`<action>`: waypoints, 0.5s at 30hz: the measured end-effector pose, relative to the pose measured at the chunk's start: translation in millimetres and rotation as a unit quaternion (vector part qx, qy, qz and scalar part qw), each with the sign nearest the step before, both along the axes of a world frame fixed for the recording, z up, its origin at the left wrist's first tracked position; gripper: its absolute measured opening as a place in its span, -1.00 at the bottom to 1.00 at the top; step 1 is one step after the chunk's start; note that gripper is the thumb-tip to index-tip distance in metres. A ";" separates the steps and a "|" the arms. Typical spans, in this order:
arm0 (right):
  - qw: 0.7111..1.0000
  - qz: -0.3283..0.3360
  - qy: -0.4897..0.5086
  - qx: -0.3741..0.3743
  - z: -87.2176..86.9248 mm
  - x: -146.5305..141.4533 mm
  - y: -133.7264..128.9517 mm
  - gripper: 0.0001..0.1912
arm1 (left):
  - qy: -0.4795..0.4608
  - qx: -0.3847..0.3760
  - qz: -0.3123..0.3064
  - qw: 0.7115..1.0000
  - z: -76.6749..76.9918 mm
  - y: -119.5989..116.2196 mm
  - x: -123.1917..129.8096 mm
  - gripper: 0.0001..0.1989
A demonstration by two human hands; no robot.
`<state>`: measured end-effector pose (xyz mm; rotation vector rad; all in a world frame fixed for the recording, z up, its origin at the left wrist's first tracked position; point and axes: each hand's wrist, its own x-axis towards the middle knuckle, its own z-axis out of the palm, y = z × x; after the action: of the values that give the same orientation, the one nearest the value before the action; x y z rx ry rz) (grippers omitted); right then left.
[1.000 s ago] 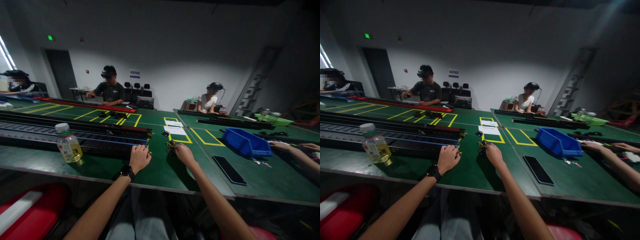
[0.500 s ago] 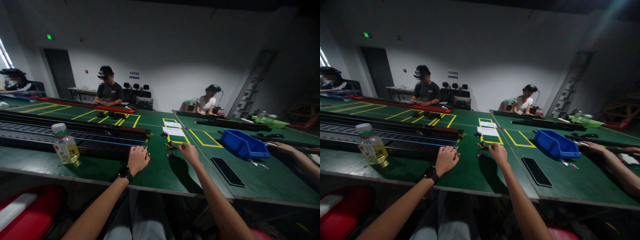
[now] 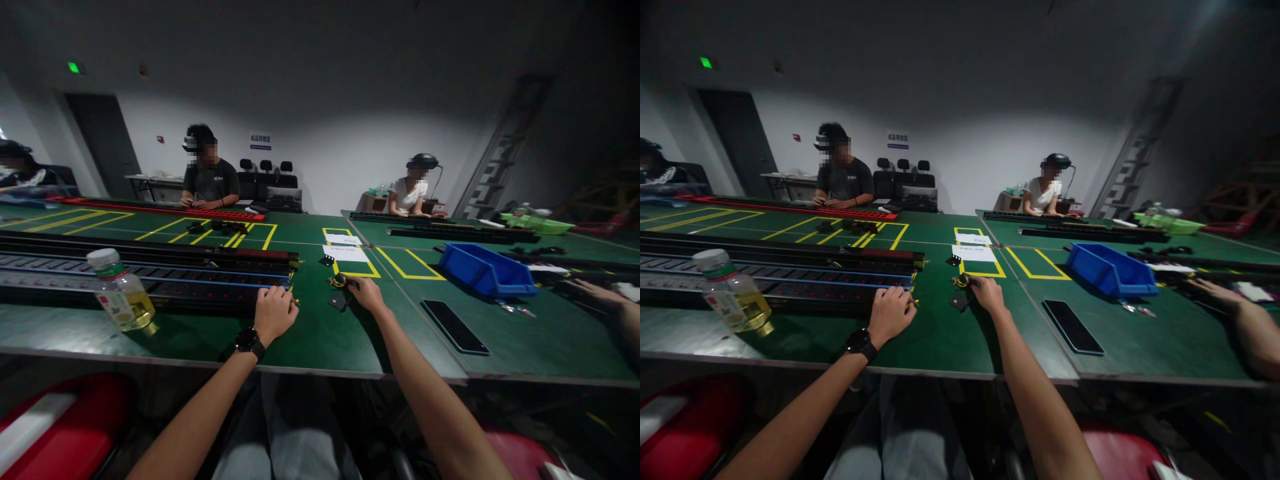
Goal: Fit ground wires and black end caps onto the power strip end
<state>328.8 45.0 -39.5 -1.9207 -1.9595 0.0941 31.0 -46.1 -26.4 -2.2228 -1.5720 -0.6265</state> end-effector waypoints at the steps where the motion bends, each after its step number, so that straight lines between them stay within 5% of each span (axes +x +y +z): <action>1: 1.000 0.000 0.004 0.002 0.2 0.8 -0.3 -0.59 | 0.001 0.001 0.001 1.000 0.0 0.1 0.1 -0.83; 6: 0.999 -0.035 0.028 0.024 2.3 -3.5 1.3 -0.67 | 0.001 0.006 0.001 1.000 -0.4 0.5 -0.2 -0.83; 15: 0.975 -0.199 0.096 0.037 3.3 14.6 3.9 -0.48 | -0.005 0.011 -0.002 1.000 -1.5 1.4 -1.1 -0.84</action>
<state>343.4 48.9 -36.2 -2.1267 -1.4067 0.0887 30.0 -44.6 -27.9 -2.2109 -1.5579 -0.6554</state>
